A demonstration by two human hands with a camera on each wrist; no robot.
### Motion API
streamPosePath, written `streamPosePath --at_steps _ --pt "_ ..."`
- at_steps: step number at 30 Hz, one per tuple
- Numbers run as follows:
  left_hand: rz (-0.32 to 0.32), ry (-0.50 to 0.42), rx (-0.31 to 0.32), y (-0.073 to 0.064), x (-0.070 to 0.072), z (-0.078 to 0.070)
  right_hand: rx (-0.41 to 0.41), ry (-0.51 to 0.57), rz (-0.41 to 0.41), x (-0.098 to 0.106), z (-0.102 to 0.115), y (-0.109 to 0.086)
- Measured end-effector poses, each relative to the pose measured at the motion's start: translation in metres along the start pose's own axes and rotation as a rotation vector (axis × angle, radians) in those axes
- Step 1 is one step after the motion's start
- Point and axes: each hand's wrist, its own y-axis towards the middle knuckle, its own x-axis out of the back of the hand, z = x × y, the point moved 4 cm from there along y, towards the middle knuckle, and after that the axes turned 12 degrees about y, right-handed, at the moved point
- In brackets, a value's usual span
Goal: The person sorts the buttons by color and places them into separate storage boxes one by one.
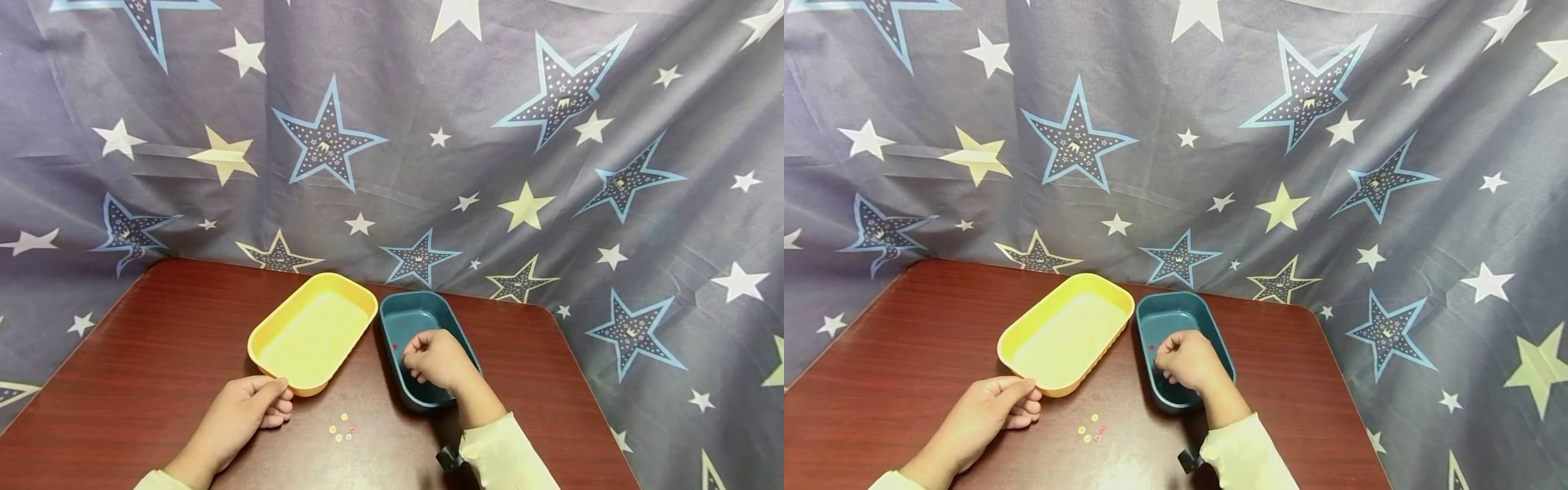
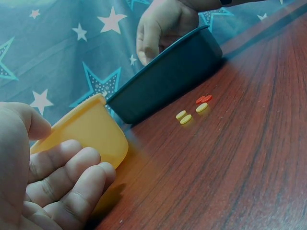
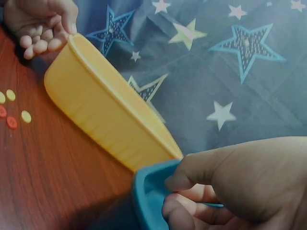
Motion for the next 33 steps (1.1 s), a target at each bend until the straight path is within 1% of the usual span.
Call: streamPosePath --at_steps 4,8,11,13,16,17,19,24,26,29,33 --pt "-0.002 -0.007 0.002 0.001 0.000 0.001 0.062 -0.124 -0.027 -0.002 0.023 -0.012" --pt "-0.005 -0.004 -0.003 0.001 0.000 0.003 0.169 -0.302 -0.091 -0.010 0.050 -0.030" --pt "-0.006 -0.002 -0.005 0.001 0.000 0.003 0.252 -0.406 -0.121 -0.020 0.068 -0.044" --pt "-0.004 -0.003 -0.006 0.002 0.000 0.003 0.305 -0.449 -0.113 -0.028 0.076 -0.053" --pt "-0.002 -0.005 -0.006 0.002 -0.001 0.004 0.367 -0.497 -0.066 -0.042 0.083 -0.064" --pt "-0.002 -0.005 -0.004 0.002 -0.001 0.004 0.380 -0.511 -0.046 -0.047 0.084 -0.067" --pt "-0.002 -0.006 -0.002 0.002 -0.001 0.004 0.379 -0.545 -0.004 -0.057 0.083 -0.072" --pt "-0.001 -0.009 0.000 0.002 -0.001 0.004 0.328 -0.632 0.089 -0.079 0.073 -0.078" --pt "-0.001 -0.009 0.000 0.002 -0.001 0.003 0.320 -0.657 0.117 -0.086 0.068 -0.078" --pt "0.000 -0.010 0.002 0.002 -0.001 0.004 0.325 -0.674 0.130 -0.095 0.059 -0.076" --pt "0.004 -0.014 0.002 0.002 -0.001 0.004 0.326 -0.679 0.114 -0.101 0.047 -0.072"
